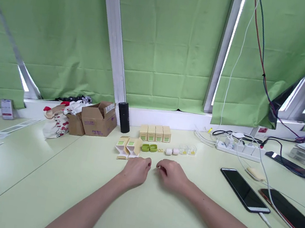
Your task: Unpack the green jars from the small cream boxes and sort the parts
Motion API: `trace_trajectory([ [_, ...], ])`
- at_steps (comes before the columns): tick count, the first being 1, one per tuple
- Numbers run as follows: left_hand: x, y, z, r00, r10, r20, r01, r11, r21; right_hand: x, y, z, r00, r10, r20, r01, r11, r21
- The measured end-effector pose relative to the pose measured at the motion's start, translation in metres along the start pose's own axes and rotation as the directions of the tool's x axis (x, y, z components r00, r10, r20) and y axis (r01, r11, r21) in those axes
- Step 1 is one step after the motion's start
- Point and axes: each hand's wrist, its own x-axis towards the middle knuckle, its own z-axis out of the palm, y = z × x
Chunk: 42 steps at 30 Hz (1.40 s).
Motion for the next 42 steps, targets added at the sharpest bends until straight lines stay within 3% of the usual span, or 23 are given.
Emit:
trace_trajectory([
  [5, 0.003, -0.001, 0.008, 0.999, 0.028, 0.038, -0.029, 0.999, 0.035, 0.037, 0.032, -0.031, 0.964, 0.134, -0.231, -0.174, 0.971, -0.163],
  [7, 0.004, -0.002, 0.008, 0.999, 0.023, 0.041, -0.024, 0.999, 0.025, 0.057, 0.048, -0.044, 0.947, 0.184, -0.262, -0.259, 0.923, -0.285],
  [11, 0.003, -0.003, 0.008, 0.998, 0.038, 0.047, -0.039, 0.999, 0.019, 0.094, 0.075, -0.056, 0.954, 0.205, -0.22, -0.282, 0.865, -0.415],
  [17, 0.002, -0.002, 0.008, 0.997, 0.05, 0.058, -0.051, 0.998, 0.023, 0.123, 0.093, -0.045, 0.971, 0.207, -0.118, -0.238, 0.84, -0.487],
  [28, 0.006, -0.003, 0.013, 0.997, 0.045, 0.057, -0.047, 0.998, 0.03, 0.144, 0.099, -0.034, 0.955, 0.294, -0.044, -0.282, 0.849, -0.446],
  [34, 0.005, -0.003, 0.011, 0.997, 0.056, 0.056, -0.059, 0.997, 0.044, 0.144, 0.094, -0.032, 0.925, 0.369, -0.089, -0.376, 0.857, -0.352],
  [42, 0.004, -0.001, 0.009, 0.997, 0.039, 0.061, -0.041, 0.998, 0.036, 0.118, 0.064, -0.068, 0.941, 0.243, -0.236, -0.3, 0.922, -0.244],
])
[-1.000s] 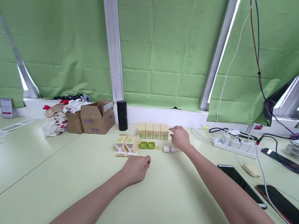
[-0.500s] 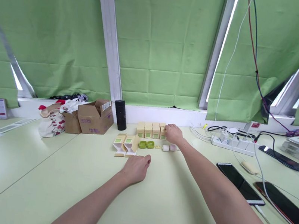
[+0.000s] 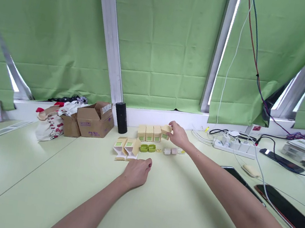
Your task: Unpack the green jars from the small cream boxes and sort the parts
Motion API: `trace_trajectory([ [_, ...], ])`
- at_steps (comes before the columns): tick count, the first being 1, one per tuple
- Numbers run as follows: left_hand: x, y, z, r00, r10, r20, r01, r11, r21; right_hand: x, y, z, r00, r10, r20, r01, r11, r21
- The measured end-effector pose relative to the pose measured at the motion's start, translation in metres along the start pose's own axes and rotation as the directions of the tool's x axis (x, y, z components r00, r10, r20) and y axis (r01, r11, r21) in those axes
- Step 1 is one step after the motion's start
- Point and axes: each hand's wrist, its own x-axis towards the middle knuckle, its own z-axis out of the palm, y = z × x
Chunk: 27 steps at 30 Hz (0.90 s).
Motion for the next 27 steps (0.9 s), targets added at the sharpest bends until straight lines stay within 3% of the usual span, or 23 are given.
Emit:
trace_trajectory([
  [3, 0.0, 0.0, -0.001, 1.0, -0.022, 0.007, 0.022, 1.0, -0.017, -0.026, -0.009, -0.02, 0.994, -0.1, -0.045, 0.105, 0.985, 0.14],
  [6, 0.001, 0.0, -0.002, 0.999, -0.05, -0.003, 0.05, 0.997, -0.053, -0.063, -0.018, -0.028, 0.988, -0.151, -0.01, 0.148, 0.952, 0.267],
  [11, 0.0, 0.0, -0.002, 0.995, -0.096, -0.036, 0.093, 0.992, -0.086, -0.124, -0.029, -0.012, 0.973, -0.214, 0.087, 0.16, 0.895, 0.417],
  [15, 0.0, 0.001, 0.0, 0.996, -0.085, -0.041, 0.081, 0.994, -0.079, -0.142, -0.021, 0.003, 0.964, -0.255, 0.071, 0.2, 0.877, 0.436],
  [18, 0.0, 0.001, 0.001, 0.996, -0.079, -0.032, 0.077, 0.995, -0.07, -0.137, -0.005, 0.006, 0.97, -0.24, -0.043, 0.24, 0.912, 0.332],
  [20, 0.0, 0.002, 0.001, 0.997, -0.077, -0.03, 0.075, 0.995, -0.067, -0.131, 0.008, 0.007, 0.962, -0.254, -0.102, 0.267, 0.953, 0.145],
  [23, 0.001, 0.002, 0.0, 0.997, -0.073, -0.027, 0.071, 0.996, -0.058, -0.126, 0.021, 0.013, 0.948, -0.317, 0.004, 0.315, 0.941, -0.126],
  [27, 0.001, 0.002, 0.0, 0.998, -0.06, -0.029, 0.059, 0.997, -0.043, -0.121, 0.021, 0.026, 0.938, -0.309, 0.156, 0.338, 0.914, -0.224],
])
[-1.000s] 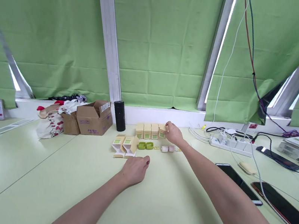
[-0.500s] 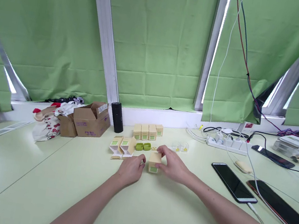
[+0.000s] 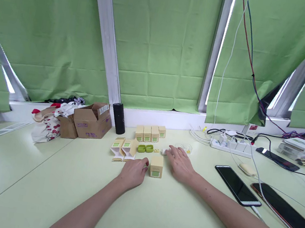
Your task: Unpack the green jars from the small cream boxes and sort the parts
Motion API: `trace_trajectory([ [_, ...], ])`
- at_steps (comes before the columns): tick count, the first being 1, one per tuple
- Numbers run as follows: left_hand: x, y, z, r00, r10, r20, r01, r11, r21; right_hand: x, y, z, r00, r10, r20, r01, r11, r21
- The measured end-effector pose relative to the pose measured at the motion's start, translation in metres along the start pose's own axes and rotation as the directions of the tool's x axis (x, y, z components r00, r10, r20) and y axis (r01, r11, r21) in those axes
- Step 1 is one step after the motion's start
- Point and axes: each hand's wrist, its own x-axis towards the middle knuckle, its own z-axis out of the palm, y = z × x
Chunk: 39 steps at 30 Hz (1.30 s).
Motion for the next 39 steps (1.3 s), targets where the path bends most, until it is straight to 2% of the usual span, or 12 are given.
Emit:
trace_trajectory([
  [5, -0.001, 0.0, 0.001, 1.0, 0.006, -0.002, -0.006, 1.0, 0.005, 0.017, -0.003, 0.005, 0.999, -0.016, 0.027, 0.016, 1.0, -0.01],
  [14, -0.001, 0.001, 0.001, 1.0, 0.014, 0.004, -0.014, 1.0, 0.017, 0.035, 0.003, 0.012, 0.998, 0.035, 0.043, -0.033, 0.998, -0.059],
  [25, -0.002, 0.004, -0.002, 1.0, -0.018, 0.019, 0.018, 1.0, 0.02, 0.037, 0.005, 0.015, 0.999, 0.038, 0.024, -0.037, 0.998, -0.051],
  [39, -0.002, 0.003, -0.002, 1.0, 0.005, 0.024, -0.006, 1.0, 0.029, 0.035, 0.005, 0.017, 0.999, 0.035, 0.009, -0.035, 0.997, -0.066],
])
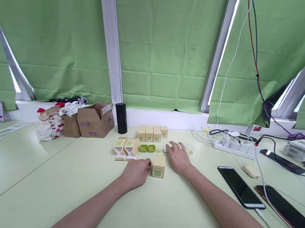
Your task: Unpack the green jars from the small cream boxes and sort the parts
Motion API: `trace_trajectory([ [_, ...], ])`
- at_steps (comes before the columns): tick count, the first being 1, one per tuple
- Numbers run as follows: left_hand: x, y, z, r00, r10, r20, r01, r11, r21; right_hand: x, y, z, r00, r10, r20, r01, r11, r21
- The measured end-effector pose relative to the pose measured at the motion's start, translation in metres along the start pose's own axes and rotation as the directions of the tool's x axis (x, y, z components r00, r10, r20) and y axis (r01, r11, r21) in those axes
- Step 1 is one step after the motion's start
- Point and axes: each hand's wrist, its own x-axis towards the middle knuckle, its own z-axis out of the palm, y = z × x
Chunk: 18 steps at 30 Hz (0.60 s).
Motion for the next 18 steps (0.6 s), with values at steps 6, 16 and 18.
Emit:
trace_trajectory([
  [6, 0.0, -0.001, 0.003, 1.0, 0.001, -0.022, -0.001, 1.0, -0.006, -0.001, 0.001, 0.005, 0.999, 0.002, -0.039, -0.002, 1.0, 0.007],
  [16, 0.002, -0.008, 0.01, 0.985, -0.033, -0.171, -0.025, 0.946, -0.323, -0.014, 0.001, -0.007, 0.899, 0.279, -0.339, -0.093, 0.875, 0.475],
  [18, 0.004, -0.009, 0.015, 0.972, -0.024, -0.232, -0.08, 0.9, -0.428, -0.02, -0.007, -0.01, 0.867, 0.423, -0.264, -0.123, 0.696, 0.708],
])
